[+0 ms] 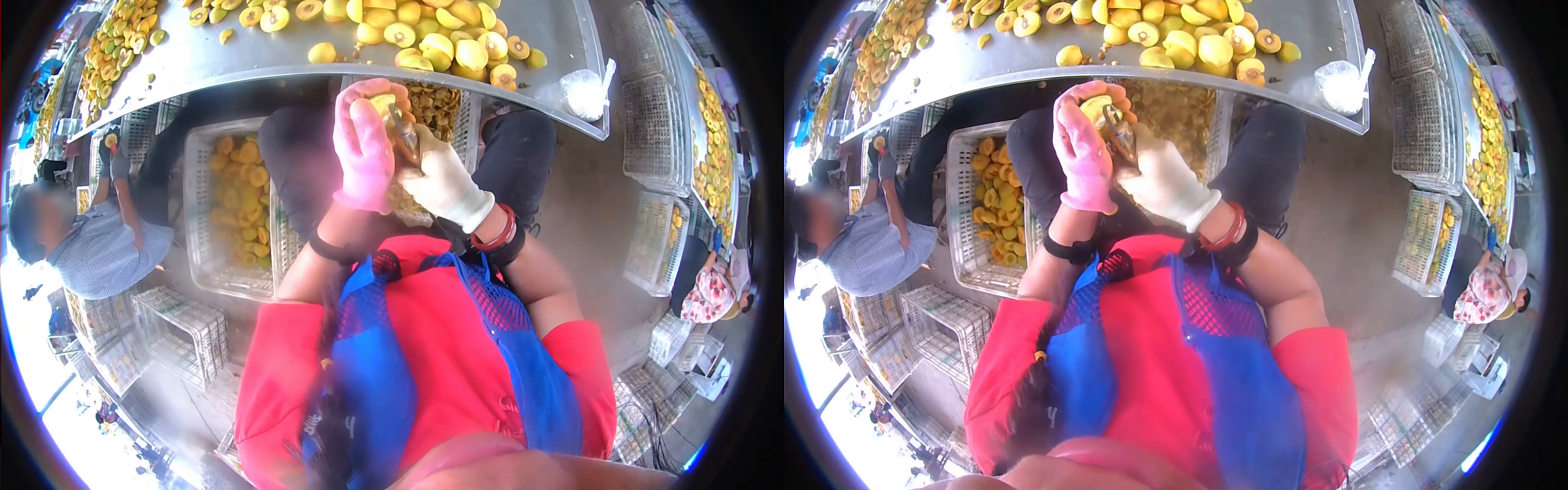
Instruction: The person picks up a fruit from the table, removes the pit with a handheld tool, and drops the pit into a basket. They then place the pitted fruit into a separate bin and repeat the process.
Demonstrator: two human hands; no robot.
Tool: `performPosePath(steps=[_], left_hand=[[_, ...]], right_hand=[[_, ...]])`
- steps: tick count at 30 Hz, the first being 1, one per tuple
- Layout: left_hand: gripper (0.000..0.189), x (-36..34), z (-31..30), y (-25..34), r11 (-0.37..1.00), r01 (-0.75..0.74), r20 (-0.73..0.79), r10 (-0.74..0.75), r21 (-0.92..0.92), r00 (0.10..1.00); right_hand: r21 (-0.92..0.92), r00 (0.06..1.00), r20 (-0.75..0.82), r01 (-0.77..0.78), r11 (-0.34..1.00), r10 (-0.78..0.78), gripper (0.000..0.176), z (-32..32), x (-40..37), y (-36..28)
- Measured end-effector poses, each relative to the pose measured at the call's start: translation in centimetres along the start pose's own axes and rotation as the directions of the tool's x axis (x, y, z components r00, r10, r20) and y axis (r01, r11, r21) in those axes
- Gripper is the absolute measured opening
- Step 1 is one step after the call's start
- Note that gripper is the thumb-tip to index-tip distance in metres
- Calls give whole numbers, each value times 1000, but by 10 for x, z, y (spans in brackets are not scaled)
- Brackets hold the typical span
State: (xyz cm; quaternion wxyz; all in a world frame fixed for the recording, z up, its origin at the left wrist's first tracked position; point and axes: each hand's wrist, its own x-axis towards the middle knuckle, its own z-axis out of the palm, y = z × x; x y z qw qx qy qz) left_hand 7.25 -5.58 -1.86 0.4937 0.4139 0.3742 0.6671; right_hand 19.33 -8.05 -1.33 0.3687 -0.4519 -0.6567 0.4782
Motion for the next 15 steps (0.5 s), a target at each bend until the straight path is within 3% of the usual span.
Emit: performPosePath(steps=[4, 7, 10, 13, 15], left_hand=[[49, -2, 0, 3, 999, 0, 23, 1, -39, 1000], [49, 0, -4, -4, 999, -19, 54, 21, -43, 998], [50, -3, -7, -6, 997, -4, 60, 9, -79, 998], [52, -6, -8, -6, 997, -69, 90, 73, -46, 993], [53, -6, -11, -13, 993, -111, 123, 107, 29, 987]], right_hand=[[168, 995, 89, -58, 984, 44, 31, -4, -2, -9], [-139, 1000, -1, -31, 990, 31, 30, 1, -5, -5], [170, 990, 139, -20, 985, -4, 40, 0, -2, 10], [283, 947, 255, -265, 922, 194, 39, -3, -6, 4], [45, 989, 120, -95, 994, 89, 39, 0, -7, 10]])
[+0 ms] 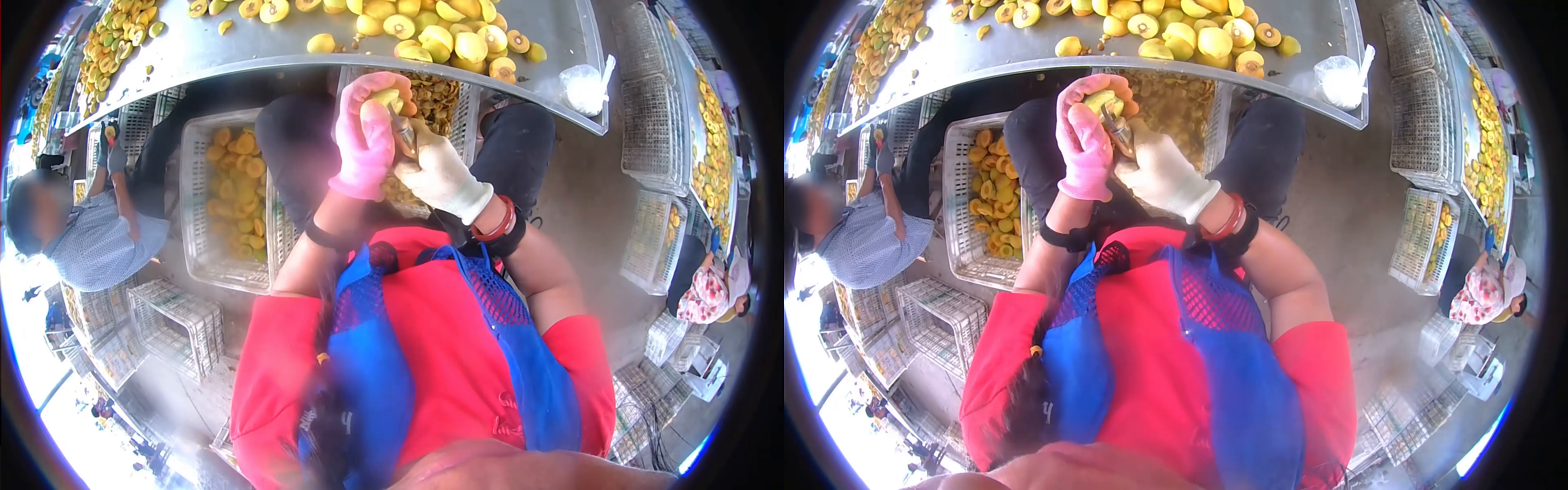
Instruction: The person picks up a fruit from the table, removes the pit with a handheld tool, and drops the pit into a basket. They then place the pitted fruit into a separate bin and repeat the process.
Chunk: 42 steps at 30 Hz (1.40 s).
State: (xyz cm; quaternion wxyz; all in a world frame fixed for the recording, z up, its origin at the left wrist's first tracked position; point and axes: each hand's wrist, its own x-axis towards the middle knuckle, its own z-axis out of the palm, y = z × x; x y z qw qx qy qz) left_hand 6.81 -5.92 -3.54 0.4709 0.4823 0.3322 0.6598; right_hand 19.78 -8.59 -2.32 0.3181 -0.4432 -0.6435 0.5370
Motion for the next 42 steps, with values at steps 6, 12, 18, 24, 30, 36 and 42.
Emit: performPosePath(steps=[6, 12, 18, 24, 30, 36, 42], left_hand=[[55, -3, 1, 7, 988, 128, 24, -126, -87, 992], [56, -2, 1, 4, 949, 265, -10, -270, -173, 963], [68, 5, -3, 15, 918, 344, 11, -348, -198, 937], [75, 8, 4, 32, 839, 457, -139, -511, -294, 848], [82, 7, 9, 32, 843, 471, -180, -521, -259, 834], [80, 5, 6, 32, 895, 421, -149, -440, -145, 886], [78, 3, 2, 28, 929, 362, -129, -370, -80, 920]], right_hand=[[1, 998, 24, 52, 999, -52, 39, -3, -4, -1], [16, 998, 67, 12, 1000, -13, 33, -8, -2, -10], [-40, 1000, 9, 4, 999, -3, 27, 0, -5, -9], [58, 990, 54, 124, 991, -127, 25, 4, -4, -9], [5, 993, 109, 53, 999, -53, 29, -1, -9, -14], [-10, 976, 218, -24, 1000, 25, 39, -5, -7, -11], [142, 987, 131, 72, 987, -90, 30, 4, -6, -6]])
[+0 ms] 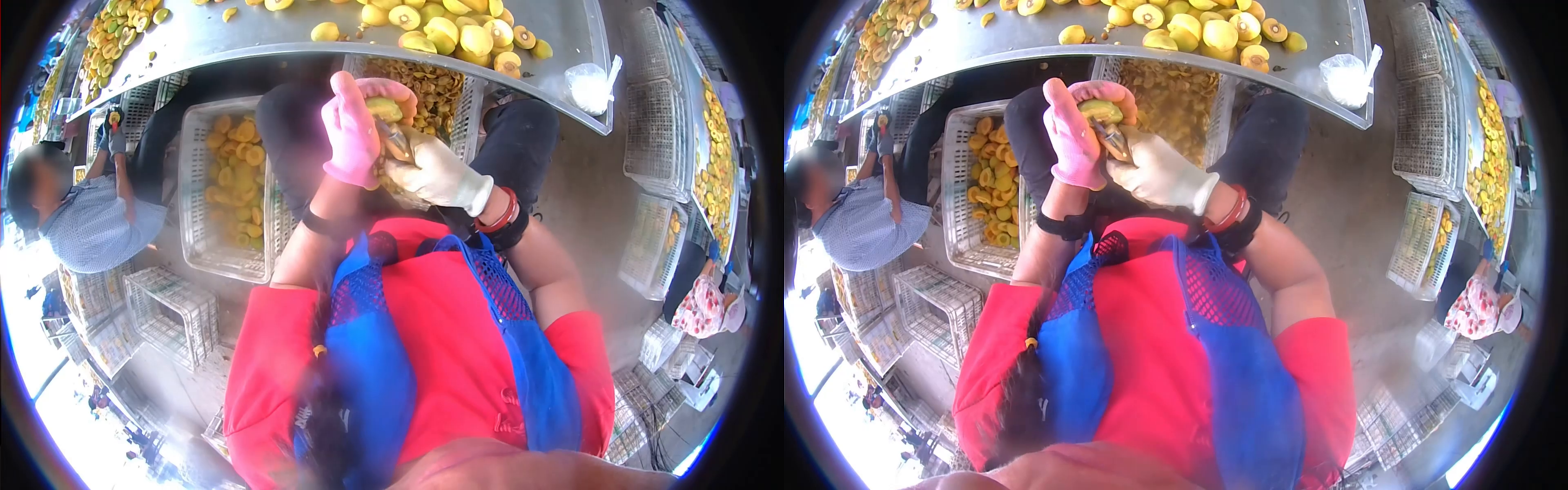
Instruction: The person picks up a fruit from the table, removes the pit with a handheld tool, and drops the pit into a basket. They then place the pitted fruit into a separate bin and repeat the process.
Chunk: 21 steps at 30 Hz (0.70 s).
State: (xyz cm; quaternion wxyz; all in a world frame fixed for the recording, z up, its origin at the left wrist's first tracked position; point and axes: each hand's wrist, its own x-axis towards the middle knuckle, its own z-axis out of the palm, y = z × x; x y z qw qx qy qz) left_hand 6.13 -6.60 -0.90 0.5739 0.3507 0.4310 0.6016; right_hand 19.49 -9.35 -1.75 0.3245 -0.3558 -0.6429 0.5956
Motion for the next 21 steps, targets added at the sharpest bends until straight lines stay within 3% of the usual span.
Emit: performPosePath(steps=[2, 5, 7, 9, 10, 11, 14, 16, 20, 21], left_hand=[[76, -1, -1, -1, 1000, -17, 15, 17, 0, 1000], [74, 0, 3, 1, 999, 13, 3, -13, -53, 1000], [71, 0, 4, -1, 997, 13, -10, -14, -78, 1000], [68, -1, -1, -6, 996, -70, 80, 75, -59, 994], [67, 0, -3, -7, 992, -113, 124, 119, -55, 985], [66, 2, -7, -6, 993, -107, 192, 115, -51, 975], [65, 10, -17, -1, 995, -91, 358, 101, -45, 928], [64, 12, -20, -3, 995, -74, 410, 97, -71, 907], [52, 6, -17, -2, 958, -251, 431, 169, 141, 886], [48, 10, -20, -4, 984, -160, 491, 101, 79, 865]], right_hand=[[61, 997, 58, -63, 996, 59, 31, -2, -1, 4], [-285, 994, -104, -57, 957, 29, 28, 5, -5, 11], [-226, 972, -89, 194, 955, -218, 23, 5, 3, 16], [25, 994, -36, 102, 995, -101, 17, 5, 2, 13], [221, 990, 69, -137, 966, 124, 14, 0, -2, 5], [377, 924, 215, -378, 846, 317, 11, -4, -5, 1], [418, 921, 294, -364, 832, 255, 7, -6, -7, 13], [281, 932, 239, -336, 899, 274, 5, -8, -7, 5], [192, 929, 283, -299, 935, 239, 5, -2, -11, 20], [195, 936, 257, -295, 936, 241, 5, -2, -12, 15]])
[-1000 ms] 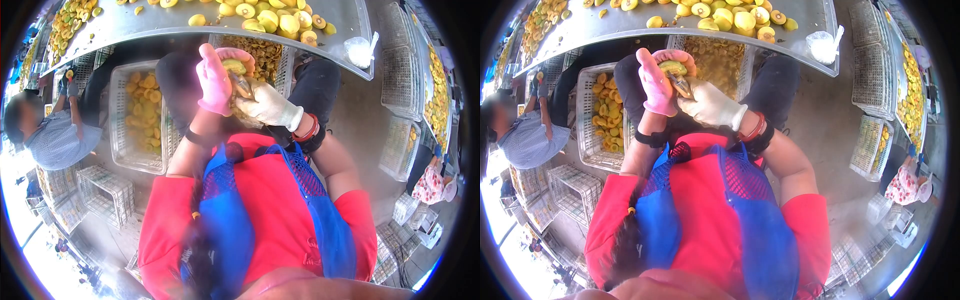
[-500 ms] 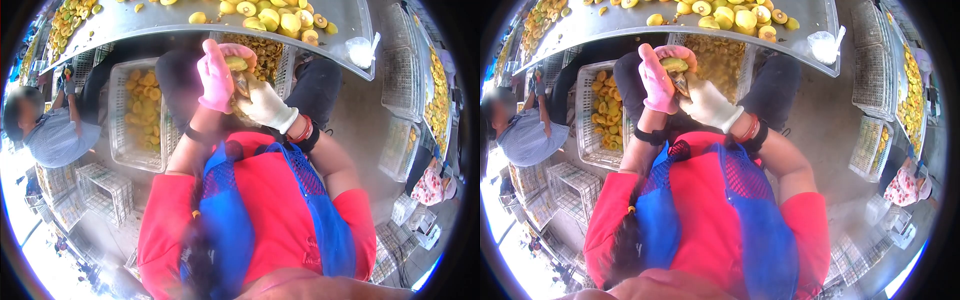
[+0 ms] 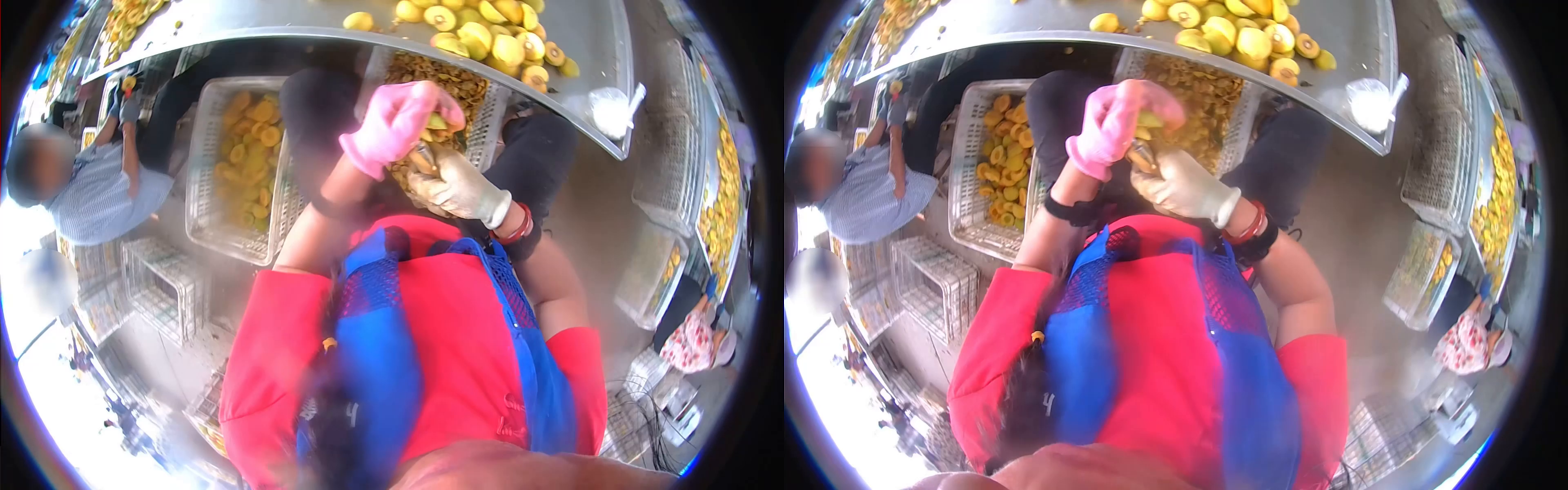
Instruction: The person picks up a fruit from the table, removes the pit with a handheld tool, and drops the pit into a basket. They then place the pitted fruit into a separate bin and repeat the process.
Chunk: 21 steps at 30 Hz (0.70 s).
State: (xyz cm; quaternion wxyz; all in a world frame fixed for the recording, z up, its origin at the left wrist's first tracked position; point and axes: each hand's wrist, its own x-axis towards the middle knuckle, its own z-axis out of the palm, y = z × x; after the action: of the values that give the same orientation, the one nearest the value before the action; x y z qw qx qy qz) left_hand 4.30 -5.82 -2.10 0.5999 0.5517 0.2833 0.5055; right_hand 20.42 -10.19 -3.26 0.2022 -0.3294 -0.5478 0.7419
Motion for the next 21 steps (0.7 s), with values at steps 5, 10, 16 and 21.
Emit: performPosePath(steps=[5, 10, 16, 21], left_hand=[[65, 7, -4, 15, 997, 7, -366, 20, 74, 930], [47, -19, -115, 27, 873, 167, -703, 240, 457, 670], [60, -70, -244, 54, -113, 798, -726, 355, 592, 589], [48, -29, -157, 57, 369, 616, -711, 232, 696, 664]], right_hand=[[-113, 995, -61, -83, 990, 76, 18, -5, -6, -12], [-830, 979, -159, -61, 555, -130, 27, -18, -13, 4], [-947, 975, -106, -39, 320, -194, 26, -14, -28, -67], [-999, 959, 38, 35, -15, -279, 24, 12, -53, -153]])
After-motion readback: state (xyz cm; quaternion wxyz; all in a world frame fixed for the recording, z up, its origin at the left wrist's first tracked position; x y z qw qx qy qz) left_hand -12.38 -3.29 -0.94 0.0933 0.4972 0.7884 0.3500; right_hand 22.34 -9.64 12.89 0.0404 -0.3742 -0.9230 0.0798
